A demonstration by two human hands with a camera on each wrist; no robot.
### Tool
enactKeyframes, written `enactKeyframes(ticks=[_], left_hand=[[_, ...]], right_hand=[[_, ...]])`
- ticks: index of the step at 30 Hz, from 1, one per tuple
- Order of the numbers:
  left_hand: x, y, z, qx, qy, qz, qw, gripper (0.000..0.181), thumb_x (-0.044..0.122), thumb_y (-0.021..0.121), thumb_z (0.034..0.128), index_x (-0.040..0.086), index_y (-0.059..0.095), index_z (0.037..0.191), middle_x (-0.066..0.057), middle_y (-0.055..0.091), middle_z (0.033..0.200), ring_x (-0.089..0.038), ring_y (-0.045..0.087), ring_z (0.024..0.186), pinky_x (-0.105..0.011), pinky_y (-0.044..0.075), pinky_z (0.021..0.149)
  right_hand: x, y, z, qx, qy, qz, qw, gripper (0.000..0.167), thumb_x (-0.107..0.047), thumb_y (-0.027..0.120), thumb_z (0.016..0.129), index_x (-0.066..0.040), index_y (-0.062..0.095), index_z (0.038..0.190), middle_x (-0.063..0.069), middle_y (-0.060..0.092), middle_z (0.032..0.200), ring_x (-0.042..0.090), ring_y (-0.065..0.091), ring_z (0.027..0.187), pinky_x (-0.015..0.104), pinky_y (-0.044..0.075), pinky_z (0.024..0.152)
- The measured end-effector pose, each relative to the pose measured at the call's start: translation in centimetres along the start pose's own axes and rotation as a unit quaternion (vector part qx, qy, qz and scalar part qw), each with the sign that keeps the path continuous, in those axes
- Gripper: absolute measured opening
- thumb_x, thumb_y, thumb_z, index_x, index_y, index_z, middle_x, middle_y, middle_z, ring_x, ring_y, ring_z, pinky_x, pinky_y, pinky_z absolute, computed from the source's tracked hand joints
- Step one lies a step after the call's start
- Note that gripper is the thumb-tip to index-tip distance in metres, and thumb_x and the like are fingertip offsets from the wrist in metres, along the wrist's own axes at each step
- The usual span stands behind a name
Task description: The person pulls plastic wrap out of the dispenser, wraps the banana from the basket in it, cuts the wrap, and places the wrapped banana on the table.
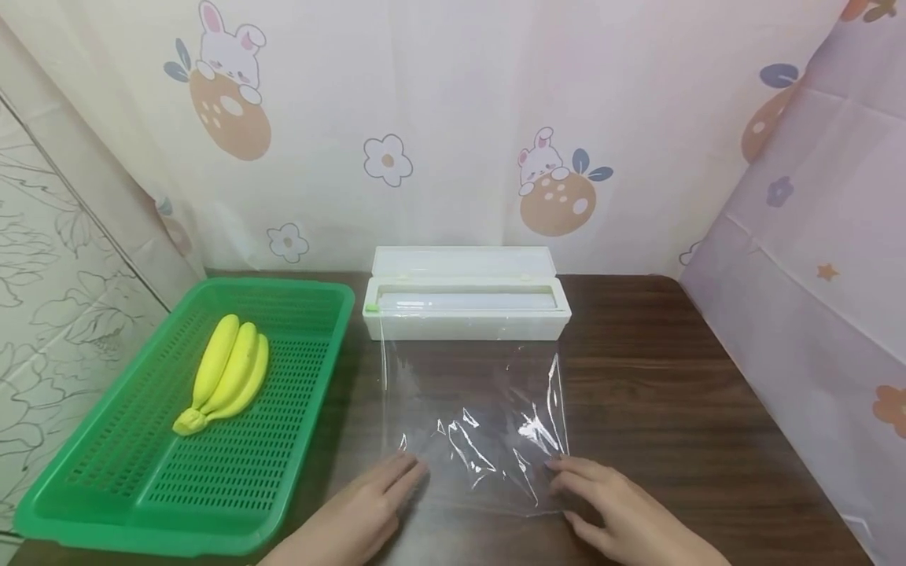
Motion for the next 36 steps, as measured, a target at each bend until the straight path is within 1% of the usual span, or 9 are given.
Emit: enactKeyframes(ticks=[4, 7, 11, 14, 18, 23, 29, 33, 36], left_hand=[[-1.0, 0.9, 0.1, -0.071, -0.071, -0.037, 0.9943, 0.063, 0.006, 0.067, 0.0913, 0.000, 0.053, 0.152, -0.023, 0.053, 0.155, -0.037, 0.054, 0.142, -0.052, 0.050, 0.112], [-1.4, 1.3, 0.0, -0.096, -0.080, -0.042, 0.9913, 0.060, 0.016, 0.067, 0.0974, -0.001, 0.051, 0.153, -0.022, 0.050, 0.158, -0.038, 0.052, 0.144, -0.053, 0.048, 0.113], [-1.7, 1.8, -0.1, -0.123, -0.086, -0.044, 0.9877, 0.059, 0.028, 0.062, 0.1040, -0.001, 0.050, 0.154, -0.022, 0.047, 0.160, -0.038, 0.049, 0.146, -0.053, 0.047, 0.115], [-2.0, 1.9, -0.1, -0.137, -0.103, -0.052, 0.9839, 0.057, 0.031, 0.057, 0.1075, -0.001, 0.049, 0.155, -0.022, 0.044, 0.163, -0.037, 0.046, 0.149, -0.053, 0.045, 0.117], [-2.1, 1.8, 0.1, -0.138, -0.111, -0.044, 0.9832, 0.055, 0.030, 0.055, 0.1089, -0.003, 0.050, 0.154, -0.023, 0.042, 0.164, -0.036, 0.043, 0.151, -0.053, 0.043, 0.119], [-2.1, 1.7, 0.3, -0.124, -0.107, -0.027, 0.9862, 0.059, 0.037, 0.053, 0.1104, -0.002, 0.049, 0.154, -0.023, 0.041, 0.165, -0.036, 0.043, 0.151, -0.053, 0.042, 0.119], [-2.4, 1.2, 0.2, -0.093, -0.131, -0.044, 0.9860, 0.064, 0.042, 0.052, 0.1108, -0.004, 0.047, 0.155, -0.024, 0.043, 0.163, -0.038, 0.043, 0.151, -0.054, 0.041, 0.120], [-2.5, 1.1, -0.1, -0.091, -0.126, -0.022, 0.9877, 0.064, 0.041, 0.056, 0.1091, -0.006, 0.050, 0.152, -0.025, 0.046, 0.161, -0.038, 0.046, 0.149, -0.053, 0.043, 0.119], [-2.6, 0.8, -0.2, -0.062, -0.119, 0.002, 0.9909, 0.070, 0.044, 0.066, 0.1035, -0.005, 0.052, 0.151, -0.025, 0.050, 0.156, -0.040, 0.050, 0.145, -0.053, 0.047, 0.115]], right_hand=[[0.3, 0.2, 0.1, -0.027, 0.013, -0.006, 0.9995, 0.053, -0.013, 0.091, 0.076, -0.028, 0.069, 0.121, 0.002, 0.068, 0.138, 0.026, 0.071, 0.113, 0.043, 0.063, 0.087], [0.3, 0.3, 0.1, -0.028, 0.009, -0.011, 0.9995, 0.052, -0.018, 0.092, 0.078, -0.028, 0.069, 0.124, 0.002, 0.068, 0.138, 0.025, 0.071, 0.113, 0.043, 0.063, 0.087], [0.1, -0.2, 0.5, 0.034, -0.025, -0.050, 0.9979, 0.041, -0.025, 0.090, 0.083, -0.024, 0.073, 0.121, 0.001, 0.072, 0.132, 0.022, 0.073, 0.111, 0.044, 0.062, 0.087], [0.4, -0.5, 0.8, 0.064, -0.017, -0.076, 0.9949, 0.035, -0.030, 0.085, 0.088, -0.022, 0.075, 0.121, 0.001, 0.074, 0.130, 0.025, 0.073, 0.114, 0.048, 0.061, 0.088], [1.2, -0.5, 1.0, 0.063, 0.013, -0.103, 0.9926, 0.047, -0.035, 0.083, 0.088, -0.018, 0.072, 0.131, 0.005, 0.071, 0.137, 0.034, 0.069, 0.123, 0.054, 0.059, 0.089], [2.0, 0.0, 1.0, 0.026, 0.038, -0.114, 0.9925, 0.065, -0.044, 0.081, 0.088, -0.017, 0.064, 0.144, 0.008, 0.062, 0.150, 0.038, 0.063, 0.132, 0.059, 0.057, 0.092], [2.5, 0.6, 0.8, -0.008, 0.047, -0.122, 0.9914, 0.070, -0.054, 0.076, 0.089, -0.017, 0.063, 0.146, 0.008, 0.062, 0.151, 0.039, 0.061, 0.133, 0.063, 0.055, 0.092], [2.9, 0.9, 0.7, -0.028, 0.064, -0.117, 0.9906, 0.069, -0.056, 0.074, 0.090, -0.019, 0.062, 0.147, 0.007, 0.060, 0.152, 0.040, 0.060, 0.135, 0.067, 0.054, 0.092], [3.1, 0.8, 0.7, -0.042, 0.078, -0.108, 0.9902, 0.069, -0.056, 0.073, 0.092, -0.020, 0.061, 0.149, 0.008, 0.058, 0.154, 0.041, 0.058, 0.137, 0.069, 0.052, 0.094]])
Point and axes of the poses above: each hand's wrist, its own z-axis towards the middle knuckle, its own y-axis out of the palm, x = y × z, the point moved 8 cm from there along z, towards the middle knuckle
